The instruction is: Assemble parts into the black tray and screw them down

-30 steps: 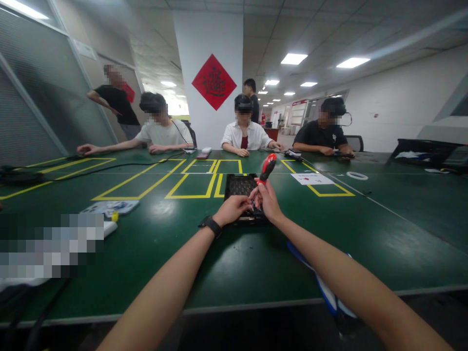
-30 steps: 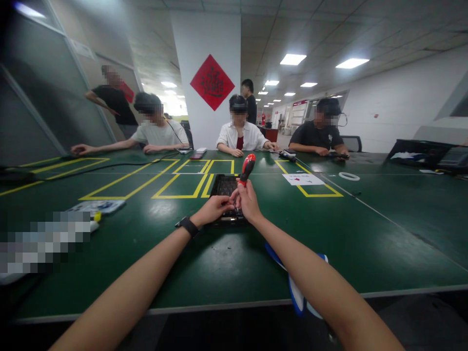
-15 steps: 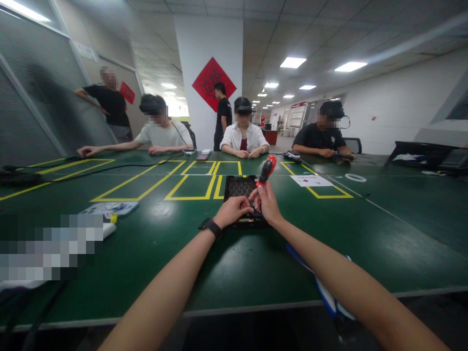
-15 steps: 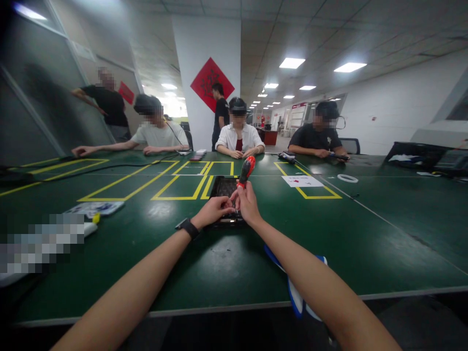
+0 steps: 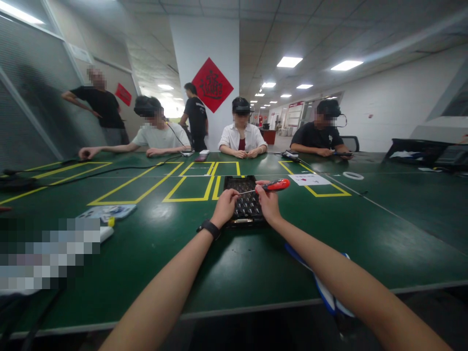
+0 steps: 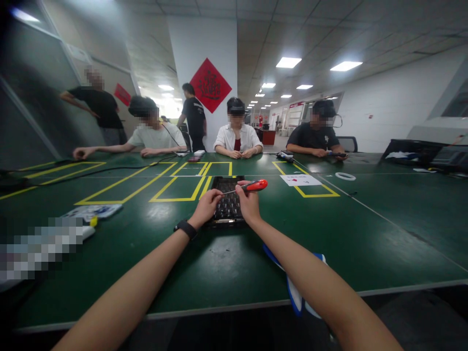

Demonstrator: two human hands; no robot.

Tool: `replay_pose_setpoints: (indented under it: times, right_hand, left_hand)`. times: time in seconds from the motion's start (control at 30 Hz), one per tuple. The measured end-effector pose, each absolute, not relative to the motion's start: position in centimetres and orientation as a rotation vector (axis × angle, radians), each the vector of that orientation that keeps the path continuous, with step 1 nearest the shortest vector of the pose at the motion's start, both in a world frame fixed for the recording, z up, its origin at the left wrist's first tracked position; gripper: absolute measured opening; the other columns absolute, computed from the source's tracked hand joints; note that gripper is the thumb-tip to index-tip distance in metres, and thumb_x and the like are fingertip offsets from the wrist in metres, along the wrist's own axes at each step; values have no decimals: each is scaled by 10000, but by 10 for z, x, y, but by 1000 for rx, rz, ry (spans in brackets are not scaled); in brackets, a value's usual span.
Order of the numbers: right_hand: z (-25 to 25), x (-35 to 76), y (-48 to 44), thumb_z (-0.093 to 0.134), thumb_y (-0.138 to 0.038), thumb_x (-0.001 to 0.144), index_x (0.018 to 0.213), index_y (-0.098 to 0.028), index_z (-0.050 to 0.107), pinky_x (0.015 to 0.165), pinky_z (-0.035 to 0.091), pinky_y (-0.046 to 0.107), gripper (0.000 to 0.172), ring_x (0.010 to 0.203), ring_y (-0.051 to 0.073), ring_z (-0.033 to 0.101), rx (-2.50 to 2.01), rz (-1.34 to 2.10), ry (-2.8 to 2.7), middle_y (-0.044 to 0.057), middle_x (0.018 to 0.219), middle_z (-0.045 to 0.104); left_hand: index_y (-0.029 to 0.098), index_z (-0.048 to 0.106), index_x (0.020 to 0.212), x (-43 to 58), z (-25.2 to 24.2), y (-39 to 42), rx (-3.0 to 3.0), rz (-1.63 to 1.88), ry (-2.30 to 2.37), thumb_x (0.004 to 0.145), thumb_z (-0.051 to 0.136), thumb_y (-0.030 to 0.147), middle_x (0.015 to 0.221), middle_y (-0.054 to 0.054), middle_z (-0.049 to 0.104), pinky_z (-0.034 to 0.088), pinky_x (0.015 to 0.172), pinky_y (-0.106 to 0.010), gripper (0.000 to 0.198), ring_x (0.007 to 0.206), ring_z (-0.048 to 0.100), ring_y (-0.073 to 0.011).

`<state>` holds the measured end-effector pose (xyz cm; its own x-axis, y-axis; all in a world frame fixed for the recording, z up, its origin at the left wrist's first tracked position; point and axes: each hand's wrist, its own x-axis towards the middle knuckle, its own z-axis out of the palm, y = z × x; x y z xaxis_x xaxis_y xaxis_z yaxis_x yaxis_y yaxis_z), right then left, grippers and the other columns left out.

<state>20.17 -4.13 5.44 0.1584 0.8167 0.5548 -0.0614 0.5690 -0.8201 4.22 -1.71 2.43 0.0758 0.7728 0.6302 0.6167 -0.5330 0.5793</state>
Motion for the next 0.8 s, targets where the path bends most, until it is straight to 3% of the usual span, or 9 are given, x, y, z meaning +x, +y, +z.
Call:
replay_pose_setpoints:
  times: [0.13,0.23,0.37,0.57,0.8]
  right_hand:
    - [53,204,-36,557,-382,748,761,-158,587,687,440,252,226,671,132,554,-779,536,-1315,0,695,584]
    - [50,204,-33,584,-383,715,844,-155,593,681,450,269,262,668,147,567,-839,545,-1311,15,727,613]
    - [47,204,-31,606,-382,686,917,-182,606,778,449,285,305,810,168,600,-867,501,-1374,43,905,656]
    - [43,205,-26,553,-422,720,915,-173,621,662,461,278,324,627,164,618,-1010,640,-1405,13,638,639]
    - [46,205,-30,553,-346,692,836,-155,644,623,447,255,256,557,145,600,-1053,598,-1439,-5,579,615]
  left_hand:
    - [156,590,912,38,19,-9,2058,1443,1495,801,457,128,900,-57,571,448,785,-306,175,843,538,-154]
    - [134,558,1002,36,16,-7,1997,1498,1535,775,436,70,991,-91,541,449,816,-317,265,886,533,-156]
    - [131,556,975,37,15,-7,2017,1457,1523,743,407,17,971,-92,555,449,830,-321,298,900,540,-159]
    - [150,571,908,38,15,-8,2056,1389,1502,762,414,38,908,-67,609,461,795,-305,242,864,570,-154]
    - [159,583,879,40,20,-14,2052,1376,1536,798,433,120,893,-57,628,450,797,-307,175,851,577,-159]
